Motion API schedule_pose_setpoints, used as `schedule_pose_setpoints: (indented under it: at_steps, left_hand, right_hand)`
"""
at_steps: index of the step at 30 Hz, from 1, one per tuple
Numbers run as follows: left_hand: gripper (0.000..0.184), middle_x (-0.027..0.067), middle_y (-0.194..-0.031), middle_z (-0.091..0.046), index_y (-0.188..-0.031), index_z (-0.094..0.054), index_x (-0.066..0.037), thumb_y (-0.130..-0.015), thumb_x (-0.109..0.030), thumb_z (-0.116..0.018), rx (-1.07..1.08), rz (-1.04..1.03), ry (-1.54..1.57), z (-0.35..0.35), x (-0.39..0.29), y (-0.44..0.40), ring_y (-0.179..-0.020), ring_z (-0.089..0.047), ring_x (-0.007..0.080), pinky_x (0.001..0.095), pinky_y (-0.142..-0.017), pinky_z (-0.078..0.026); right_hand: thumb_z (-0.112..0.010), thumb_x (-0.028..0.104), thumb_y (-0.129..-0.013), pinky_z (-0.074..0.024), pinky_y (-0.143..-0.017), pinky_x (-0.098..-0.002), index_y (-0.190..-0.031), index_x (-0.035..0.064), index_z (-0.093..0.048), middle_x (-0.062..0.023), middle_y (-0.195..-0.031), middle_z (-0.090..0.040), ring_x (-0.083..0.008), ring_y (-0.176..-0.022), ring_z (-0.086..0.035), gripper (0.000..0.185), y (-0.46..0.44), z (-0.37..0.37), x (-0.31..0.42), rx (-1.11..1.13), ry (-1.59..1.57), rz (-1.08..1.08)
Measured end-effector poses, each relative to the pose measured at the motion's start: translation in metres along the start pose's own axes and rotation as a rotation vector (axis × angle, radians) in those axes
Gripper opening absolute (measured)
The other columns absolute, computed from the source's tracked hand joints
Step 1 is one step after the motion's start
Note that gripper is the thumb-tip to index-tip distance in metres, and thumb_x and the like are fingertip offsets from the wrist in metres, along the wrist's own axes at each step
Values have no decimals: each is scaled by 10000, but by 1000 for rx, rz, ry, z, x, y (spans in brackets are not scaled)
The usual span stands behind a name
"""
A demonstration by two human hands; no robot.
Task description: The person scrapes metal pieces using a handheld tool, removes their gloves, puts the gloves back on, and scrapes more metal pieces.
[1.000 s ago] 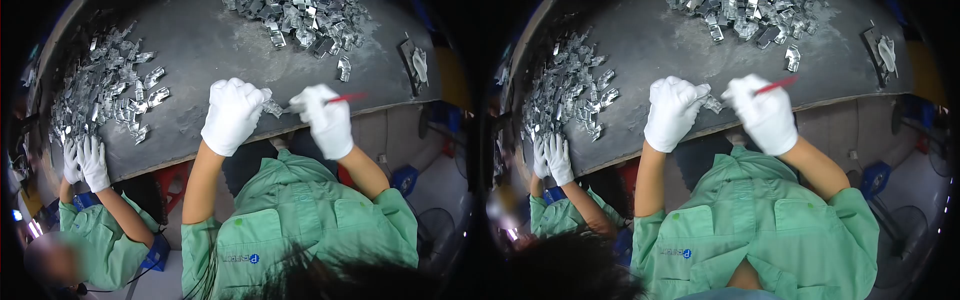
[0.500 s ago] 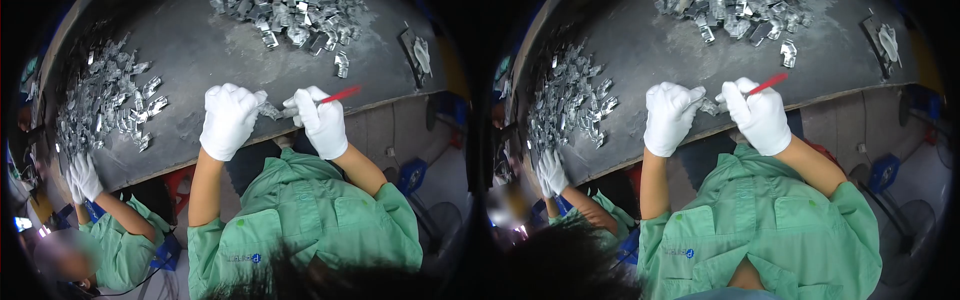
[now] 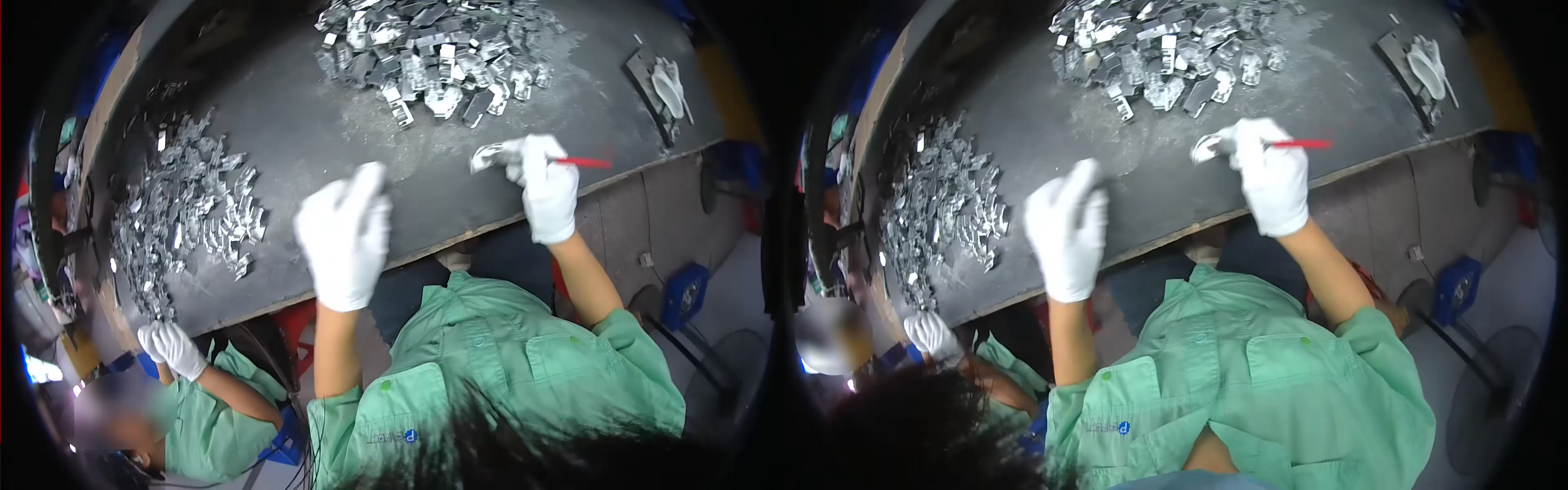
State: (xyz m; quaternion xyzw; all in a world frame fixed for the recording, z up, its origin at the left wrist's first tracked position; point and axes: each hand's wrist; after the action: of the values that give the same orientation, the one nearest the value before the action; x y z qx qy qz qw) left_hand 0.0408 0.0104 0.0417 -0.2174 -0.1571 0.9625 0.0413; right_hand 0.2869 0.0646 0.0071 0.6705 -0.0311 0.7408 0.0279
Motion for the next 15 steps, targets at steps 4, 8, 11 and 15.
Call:
schedule_pose_setpoints:
  at_steps: [4, 8, 11, 15]
  left_hand:
    - [442, 63, -980, -642, -1207, -697, -190, -775, -229, -783, 229, -88, 100, -28, -18, 4, -942, -599, 268, 400, -832, -451]
    - [462, 28, -991, -626, -1226, -682, -217, -773, -179, -766, 187, -42, 73, -34, -17, 15, -983, -589, 242, 388, -865, -413]
    - [455, 14, -997, -632, -1223, -679, -208, -778, -146, -751, 96, -113, 17, -34, -12, 17, -980, -592, 240, 384, -872, -408]
    - [454, 4, -1012, -638, -1220, -673, -179, -775, -138, -756, 61, -132, 92, -27, 2, 14, -983, -593, 235, 387, -894, -389]
  right_hand:
    - [-585, 125, -969, -510, -646, -330, -934, 19, -690, -95, -803, -693, -202, -706, -662, 153, 35, -29, 0, 275, 59, 163]
    - [-573, 131, -998, -517, -647, -305, -955, -1, -682, -99, -857, -714, -181, -739, -681, 176, 40, -34, 10, 296, 32, 81]
    - [-549, 205, -1039, -462, -595, -231, -976, -16, -673, -86, -832, -704, -83, -666, -597, 261, 36, -24, 16, 167, -192, -63]
    - [-560, 246, -1036, -431, -596, -214, -967, -25, -669, -71, -799, -683, -74, -640, -562, 300, 32, -12, 27, 119, -134, -72]
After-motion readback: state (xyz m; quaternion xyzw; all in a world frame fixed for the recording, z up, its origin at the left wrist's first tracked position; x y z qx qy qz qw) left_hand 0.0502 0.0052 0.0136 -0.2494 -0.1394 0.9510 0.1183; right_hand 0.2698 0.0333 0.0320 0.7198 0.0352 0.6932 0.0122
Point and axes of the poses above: each hand's wrist, its own y-axis away from the middle knuckle, its own z-axis out of the back of the hand, x = y × z
